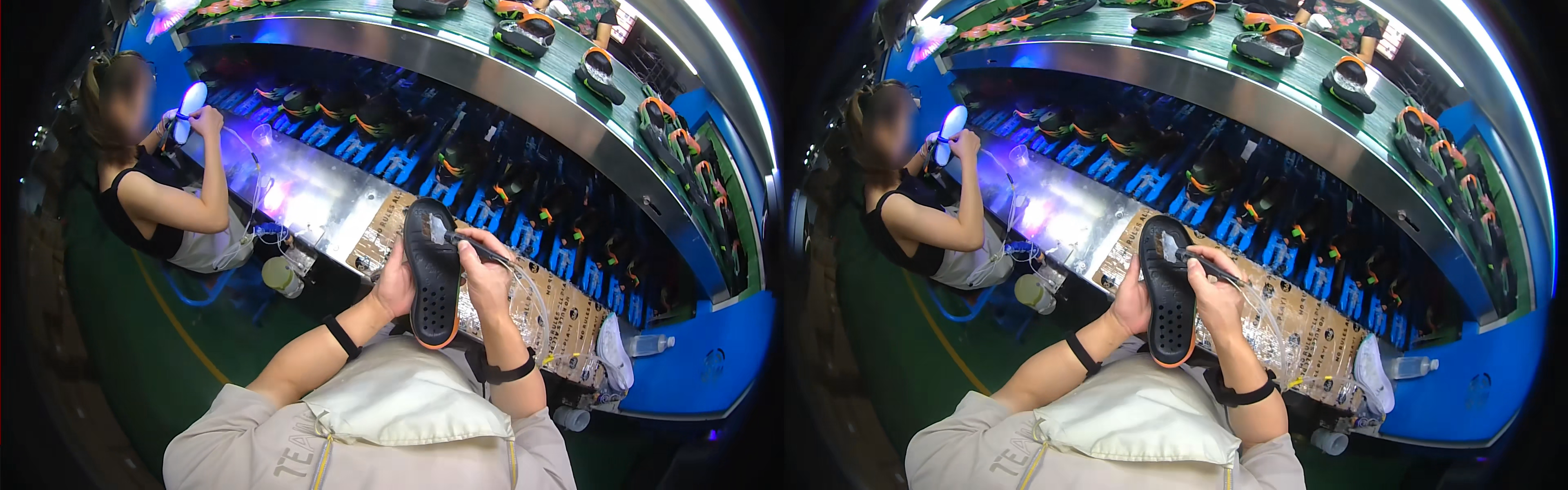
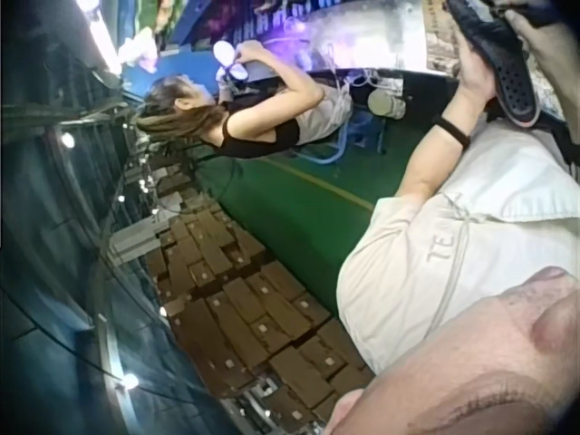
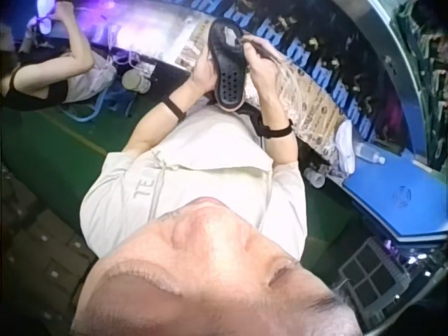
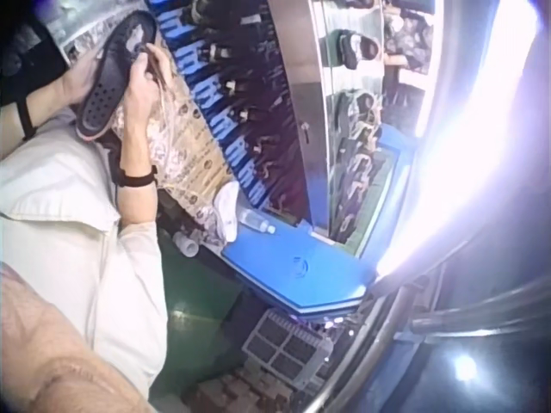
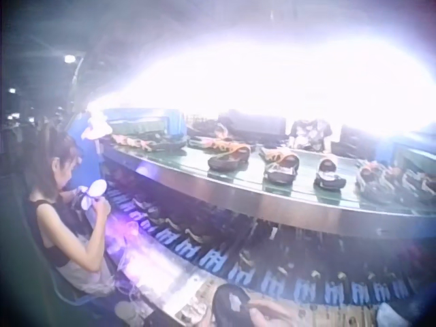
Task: The person applies glue to the bottom of shoe soles using a specialized applicator tool, then places each sole onto a moving conveyor belt.
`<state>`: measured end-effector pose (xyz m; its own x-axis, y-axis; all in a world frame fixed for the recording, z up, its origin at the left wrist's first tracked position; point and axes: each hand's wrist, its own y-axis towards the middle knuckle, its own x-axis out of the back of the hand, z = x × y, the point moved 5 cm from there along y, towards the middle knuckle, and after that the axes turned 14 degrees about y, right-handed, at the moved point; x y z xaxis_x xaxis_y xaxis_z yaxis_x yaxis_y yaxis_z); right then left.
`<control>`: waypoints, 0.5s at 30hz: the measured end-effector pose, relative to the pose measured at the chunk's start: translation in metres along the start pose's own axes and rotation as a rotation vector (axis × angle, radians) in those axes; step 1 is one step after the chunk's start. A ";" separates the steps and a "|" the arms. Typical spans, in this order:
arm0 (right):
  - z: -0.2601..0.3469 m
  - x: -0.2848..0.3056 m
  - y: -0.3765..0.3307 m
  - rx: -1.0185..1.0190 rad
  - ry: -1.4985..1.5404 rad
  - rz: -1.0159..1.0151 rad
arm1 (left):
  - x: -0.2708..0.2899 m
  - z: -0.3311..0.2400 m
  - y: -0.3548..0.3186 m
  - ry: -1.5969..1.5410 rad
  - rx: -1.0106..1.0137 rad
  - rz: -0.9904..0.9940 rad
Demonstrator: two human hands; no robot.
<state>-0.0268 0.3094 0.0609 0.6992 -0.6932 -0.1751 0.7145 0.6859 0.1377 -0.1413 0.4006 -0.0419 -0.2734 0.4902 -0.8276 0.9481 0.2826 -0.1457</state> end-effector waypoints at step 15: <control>0.012 -0.029 -0.007 0.165 -0.203 -0.026 | -0.004 -0.001 0.001 0.128 -0.084 -0.054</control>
<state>-0.0512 0.3219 0.0767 0.6593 -0.7517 0.0168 0.7148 0.6336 0.2962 -0.1398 0.3999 -0.0377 -0.3473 0.5720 -0.7431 0.9160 0.3768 -0.1381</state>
